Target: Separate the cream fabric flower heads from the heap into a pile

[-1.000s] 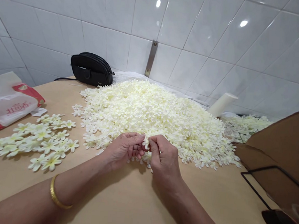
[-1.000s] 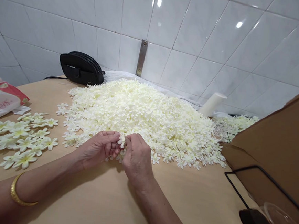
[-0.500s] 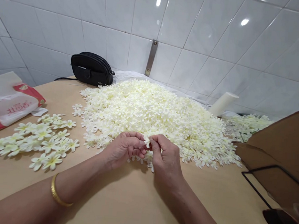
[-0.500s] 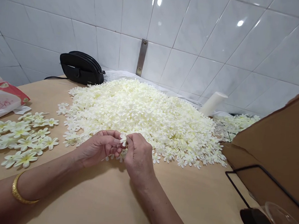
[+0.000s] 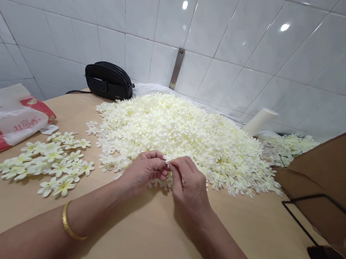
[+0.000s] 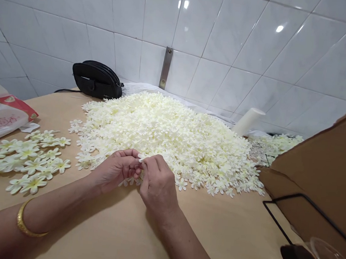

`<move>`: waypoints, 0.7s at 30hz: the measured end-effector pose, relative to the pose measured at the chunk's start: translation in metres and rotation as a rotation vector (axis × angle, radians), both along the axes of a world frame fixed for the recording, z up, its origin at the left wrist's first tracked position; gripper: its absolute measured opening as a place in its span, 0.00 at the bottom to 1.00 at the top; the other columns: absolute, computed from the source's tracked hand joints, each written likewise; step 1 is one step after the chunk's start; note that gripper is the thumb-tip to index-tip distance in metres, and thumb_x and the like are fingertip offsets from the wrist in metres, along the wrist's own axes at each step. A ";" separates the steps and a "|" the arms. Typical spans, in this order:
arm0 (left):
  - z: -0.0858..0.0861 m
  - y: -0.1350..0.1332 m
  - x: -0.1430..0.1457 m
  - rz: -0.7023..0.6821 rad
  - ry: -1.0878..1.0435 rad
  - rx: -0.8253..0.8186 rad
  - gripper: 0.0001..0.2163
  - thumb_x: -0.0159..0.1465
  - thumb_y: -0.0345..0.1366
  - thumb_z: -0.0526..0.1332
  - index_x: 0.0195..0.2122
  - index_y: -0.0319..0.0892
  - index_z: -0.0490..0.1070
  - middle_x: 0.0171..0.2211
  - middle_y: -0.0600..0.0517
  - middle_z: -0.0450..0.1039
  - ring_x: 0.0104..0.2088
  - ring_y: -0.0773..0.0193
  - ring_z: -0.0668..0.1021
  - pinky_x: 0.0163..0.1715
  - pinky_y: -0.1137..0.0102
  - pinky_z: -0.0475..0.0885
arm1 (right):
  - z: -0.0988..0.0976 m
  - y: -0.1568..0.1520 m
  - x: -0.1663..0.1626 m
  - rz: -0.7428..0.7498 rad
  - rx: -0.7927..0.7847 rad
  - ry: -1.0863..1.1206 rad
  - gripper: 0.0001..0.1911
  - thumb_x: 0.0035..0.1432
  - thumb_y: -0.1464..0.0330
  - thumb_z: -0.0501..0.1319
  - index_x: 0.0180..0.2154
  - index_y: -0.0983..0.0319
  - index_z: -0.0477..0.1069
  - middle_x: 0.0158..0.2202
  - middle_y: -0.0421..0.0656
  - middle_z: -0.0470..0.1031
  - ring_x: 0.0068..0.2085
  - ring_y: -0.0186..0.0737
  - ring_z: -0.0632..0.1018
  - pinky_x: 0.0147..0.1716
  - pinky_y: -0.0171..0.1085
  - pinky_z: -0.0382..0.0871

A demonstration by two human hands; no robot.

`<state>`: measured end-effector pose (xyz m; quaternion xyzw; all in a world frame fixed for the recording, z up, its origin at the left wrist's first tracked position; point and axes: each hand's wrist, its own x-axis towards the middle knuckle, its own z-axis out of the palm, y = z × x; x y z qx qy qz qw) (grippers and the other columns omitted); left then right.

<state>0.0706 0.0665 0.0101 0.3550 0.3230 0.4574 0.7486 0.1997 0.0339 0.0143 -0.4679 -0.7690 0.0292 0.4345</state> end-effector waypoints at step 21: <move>0.007 -0.005 -0.001 -0.322 0.394 0.148 0.02 0.47 0.30 0.60 0.21 0.38 0.66 0.15 0.54 0.68 0.12 0.75 0.63 0.12 0.78 0.58 | 0.014 0.011 0.023 -0.113 -0.402 0.654 0.08 0.51 0.66 0.58 0.27 0.65 0.69 0.24 0.41 0.72 0.29 0.37 0.75 0.30 0.36 0.69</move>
